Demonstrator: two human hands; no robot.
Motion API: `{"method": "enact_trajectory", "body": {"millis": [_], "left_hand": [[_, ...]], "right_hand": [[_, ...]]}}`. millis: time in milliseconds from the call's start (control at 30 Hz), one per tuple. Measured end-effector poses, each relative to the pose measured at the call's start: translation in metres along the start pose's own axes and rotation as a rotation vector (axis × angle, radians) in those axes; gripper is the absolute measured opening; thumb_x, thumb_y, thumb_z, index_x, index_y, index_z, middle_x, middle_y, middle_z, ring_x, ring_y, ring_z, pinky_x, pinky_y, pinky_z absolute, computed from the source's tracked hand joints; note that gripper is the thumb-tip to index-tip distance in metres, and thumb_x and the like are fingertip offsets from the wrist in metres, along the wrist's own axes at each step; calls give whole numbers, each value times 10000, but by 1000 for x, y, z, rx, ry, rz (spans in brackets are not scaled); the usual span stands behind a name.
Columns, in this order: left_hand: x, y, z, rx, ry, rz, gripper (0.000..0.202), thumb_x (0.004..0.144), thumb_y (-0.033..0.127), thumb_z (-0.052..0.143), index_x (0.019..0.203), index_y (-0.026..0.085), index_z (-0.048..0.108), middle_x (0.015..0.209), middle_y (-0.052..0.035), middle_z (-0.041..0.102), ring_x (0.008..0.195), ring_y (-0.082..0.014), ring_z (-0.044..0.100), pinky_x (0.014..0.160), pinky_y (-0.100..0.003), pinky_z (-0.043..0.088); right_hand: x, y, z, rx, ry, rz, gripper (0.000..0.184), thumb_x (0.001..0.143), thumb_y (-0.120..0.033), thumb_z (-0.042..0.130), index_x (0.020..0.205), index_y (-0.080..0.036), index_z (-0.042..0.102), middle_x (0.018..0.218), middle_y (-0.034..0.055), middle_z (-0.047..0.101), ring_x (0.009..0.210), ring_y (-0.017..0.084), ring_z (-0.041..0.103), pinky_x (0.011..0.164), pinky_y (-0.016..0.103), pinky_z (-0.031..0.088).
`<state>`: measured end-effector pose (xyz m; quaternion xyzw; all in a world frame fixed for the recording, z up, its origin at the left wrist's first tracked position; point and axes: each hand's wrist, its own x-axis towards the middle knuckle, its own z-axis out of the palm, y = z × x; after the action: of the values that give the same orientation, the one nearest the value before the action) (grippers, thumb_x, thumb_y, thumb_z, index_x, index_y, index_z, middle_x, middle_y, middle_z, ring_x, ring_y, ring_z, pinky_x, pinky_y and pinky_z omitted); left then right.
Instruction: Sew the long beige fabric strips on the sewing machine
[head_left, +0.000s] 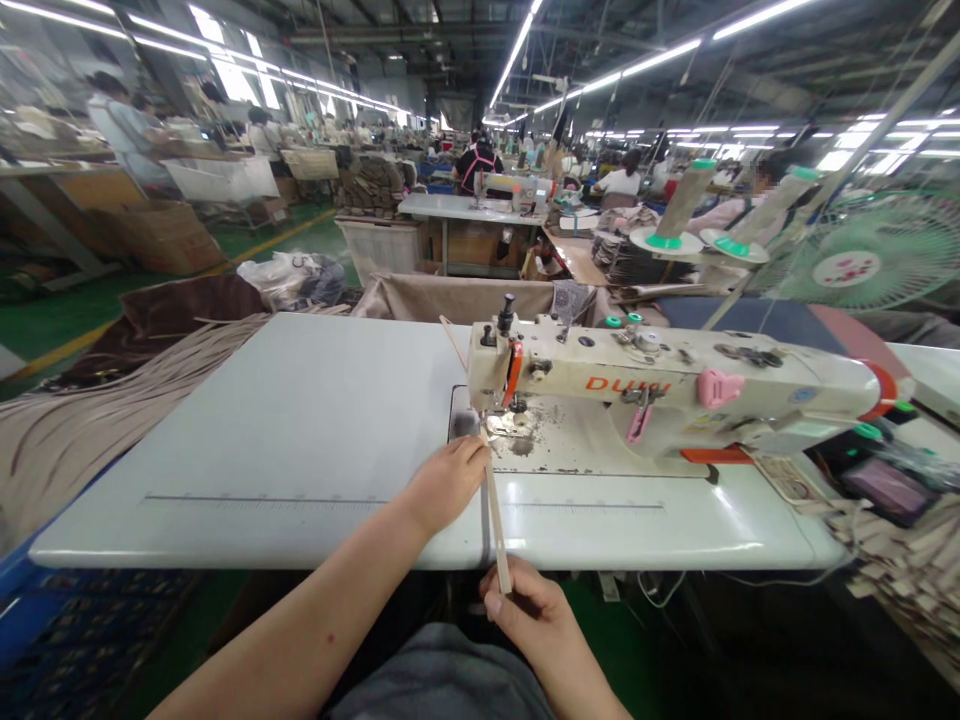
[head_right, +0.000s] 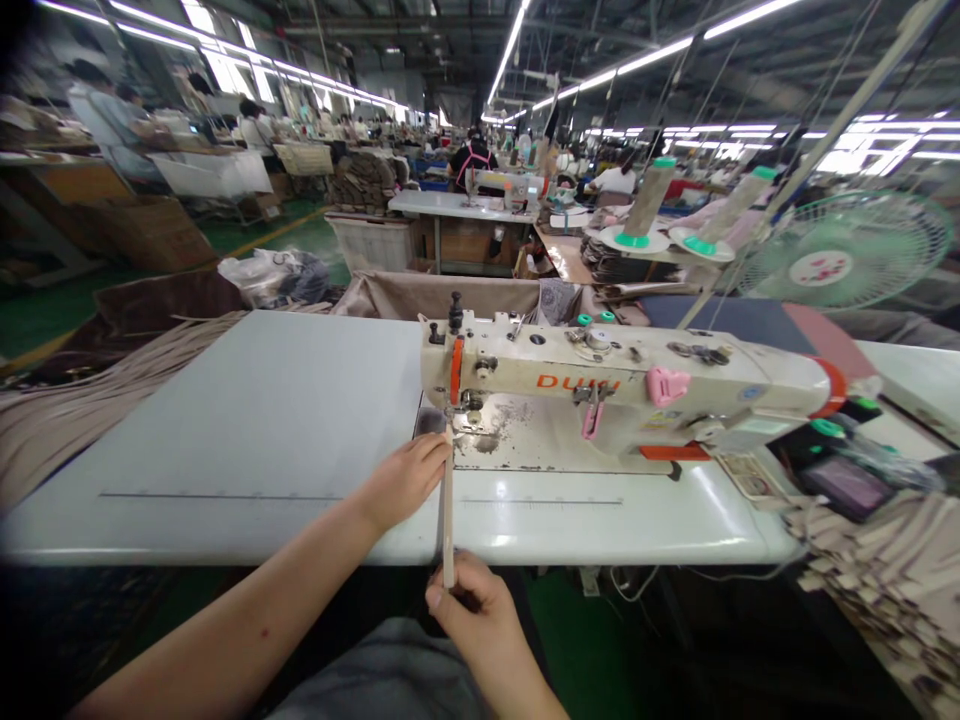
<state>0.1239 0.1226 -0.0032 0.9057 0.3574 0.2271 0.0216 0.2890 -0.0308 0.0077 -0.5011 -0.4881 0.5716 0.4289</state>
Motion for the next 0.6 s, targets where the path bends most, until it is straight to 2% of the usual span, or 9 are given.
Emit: {"method": "enact_trajectory", "body": {"millis": [133, 200, 367, 600], "left_hand": [[-1, -1, 3, 51, 16, 21, 158, 997, 153, 481, 1091, 185, 604, 1145, -91, 670, 1158, -240, 630, 1095, -425, 506], [-1, -2, 4, 73, 19, 48, 182, 1002, 142, 462, 1103, 183, 609, 1145, -90, 682, 1192, -237, 621, 1150, -445, 455], [-4, -4, 8, 70, 42, 37, 188, 1008, 160, 468, 1131, 158, 610, 1173, -111, 685, 1264, -234, 596, 1214, -449, 379], [-5, -5, 10, 68, 75, 22, 183, 1001, 169, 488, 1142, 157, 604, 1204, -115, 682, 1274, -238, 601, 1216, -455, 384]], "right_hand": [[0, 3, 2, 76, 89, 94, 397, 827, -572, 761, 980, -209, 808, 890, 65, 753, 868, 243, 669, 842, 359, 530], [0, 5, 4, 188, 100, 169, 453, 805, -586, 781, 1050, -206, 786, 866, 66, 767, 833, 236, 696, 815, 362, 557], [-1, 6, 5, 256, 65, 236, 454, 756, -611, 814, 855, -168, 783, 716, 53, 750, 690, 191, 695, 692, 303, 560], [-4, 2, 5, 258, 94, 230, 414, 773, -571, 820, 791, -158, 792, 705, 48, 740, 673, 180, 684, 674, 289, 553]]}}
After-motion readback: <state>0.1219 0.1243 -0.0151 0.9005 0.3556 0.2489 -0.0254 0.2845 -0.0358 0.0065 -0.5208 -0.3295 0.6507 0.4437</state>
